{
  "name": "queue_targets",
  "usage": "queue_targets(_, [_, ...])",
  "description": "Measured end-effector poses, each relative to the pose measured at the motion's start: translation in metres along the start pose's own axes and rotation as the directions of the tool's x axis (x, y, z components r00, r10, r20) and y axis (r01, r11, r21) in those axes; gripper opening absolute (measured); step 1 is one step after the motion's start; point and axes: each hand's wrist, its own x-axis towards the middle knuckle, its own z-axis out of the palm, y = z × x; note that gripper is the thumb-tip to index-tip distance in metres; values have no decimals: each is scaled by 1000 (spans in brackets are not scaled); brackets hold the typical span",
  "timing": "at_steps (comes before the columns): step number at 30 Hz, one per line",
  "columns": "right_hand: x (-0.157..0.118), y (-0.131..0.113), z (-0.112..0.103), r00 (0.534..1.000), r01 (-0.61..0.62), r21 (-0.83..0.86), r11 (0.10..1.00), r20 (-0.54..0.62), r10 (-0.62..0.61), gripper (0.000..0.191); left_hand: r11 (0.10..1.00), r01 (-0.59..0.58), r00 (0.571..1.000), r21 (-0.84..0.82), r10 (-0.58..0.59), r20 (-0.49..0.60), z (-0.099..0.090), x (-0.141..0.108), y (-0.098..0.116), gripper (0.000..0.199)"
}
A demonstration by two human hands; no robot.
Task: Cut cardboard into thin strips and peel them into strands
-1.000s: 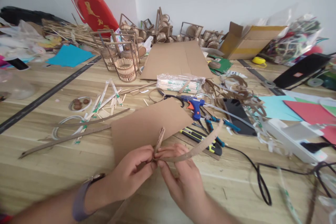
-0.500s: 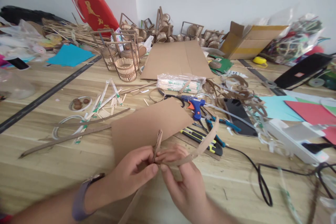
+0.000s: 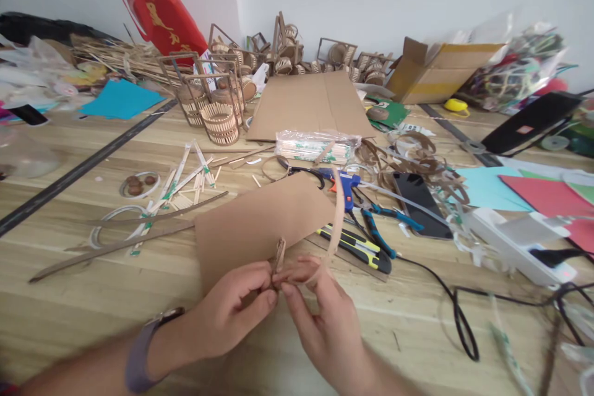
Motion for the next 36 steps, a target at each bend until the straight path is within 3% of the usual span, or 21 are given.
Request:
queue_targets(6, [-1,4,0,981,-192,209,959,10,195,7,999,-15,999,-33,17,44,-3,0,3,37])
queue_targets(10, [1,8,1,966,-247,320,915,4,260,12,998,-42,997,-48,44,56,-3,0,3,36])
queue_targets(15, [-5,6,2,989,-136,152,979,-35,143,8,992,41,999,-123,-38,26,-1,0,1,37])
queue_targets(19, [-6,2,2,1000,-16,123,992,-23,19,4,991,89,996,-99,-91,-13,1,1,-5,39])
queue_targets(25, [0,2,0,999,29,-100,995,40,-25,5,998,-11,999,-57,8,-42,0,3,-1,29])
queue_targets(31, [2,-1,1,997,75,-89,993,17,-74,6,1000,-28,999,-14,27,-42,0,1,3,25])
queue_targets(36, [3,-2,-1,999,32,-53,998,6,-31,8,999,-29,999,-18,29,-40,0,1,2,27])
